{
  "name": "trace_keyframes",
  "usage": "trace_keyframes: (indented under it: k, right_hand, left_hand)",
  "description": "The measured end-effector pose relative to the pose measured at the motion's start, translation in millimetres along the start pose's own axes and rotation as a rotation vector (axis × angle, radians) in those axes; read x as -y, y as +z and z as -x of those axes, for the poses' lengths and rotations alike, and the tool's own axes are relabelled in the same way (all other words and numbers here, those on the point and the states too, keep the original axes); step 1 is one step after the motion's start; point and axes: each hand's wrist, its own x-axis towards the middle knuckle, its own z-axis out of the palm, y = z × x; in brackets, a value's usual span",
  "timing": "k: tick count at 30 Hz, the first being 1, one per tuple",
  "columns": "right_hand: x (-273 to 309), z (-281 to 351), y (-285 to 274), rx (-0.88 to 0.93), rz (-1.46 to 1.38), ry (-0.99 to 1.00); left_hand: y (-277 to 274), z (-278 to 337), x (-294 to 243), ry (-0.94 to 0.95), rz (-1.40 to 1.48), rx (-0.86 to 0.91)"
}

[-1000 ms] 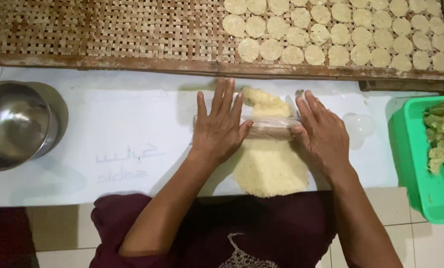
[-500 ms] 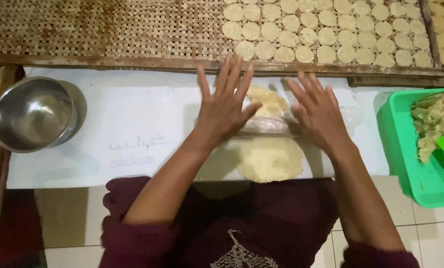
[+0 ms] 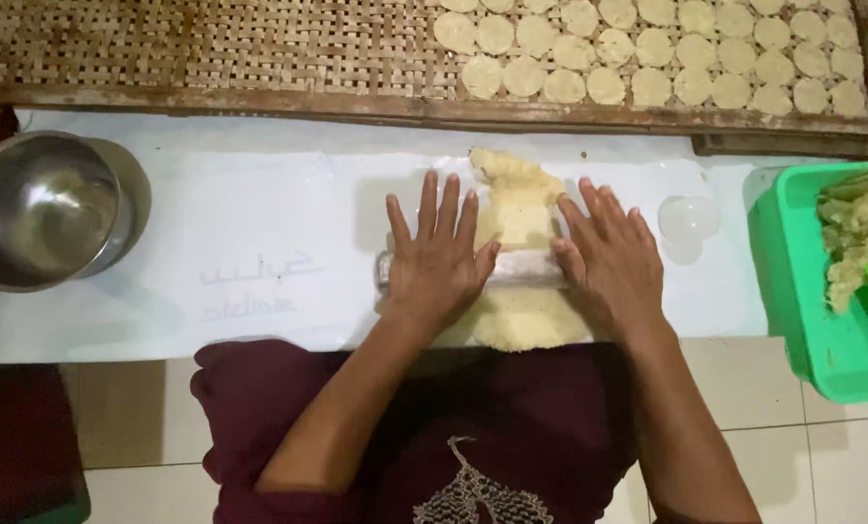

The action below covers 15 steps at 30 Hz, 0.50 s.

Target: Rolling out dough and cutting it into small circular shapes using a plastic mold.

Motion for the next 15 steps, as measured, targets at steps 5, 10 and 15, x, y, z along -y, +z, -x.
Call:
trace_keyframes:
  k: [5,10,15]
  right_hand:
    - [11,55,5,-0.08,-0.016,-0.015]
    - [9,70,18,-0.232,0.003,-0.059]
    - [-12,-4,18,-0.12,-0.008,-0.057]
  left_hand:
    - [3,57,-19,0.029,-0.031,-0.101]
    - [7,63,-22,0.052,-0.05,-0.187]
    - [-6,-6,-3,-0.035,0.052,-0.162]
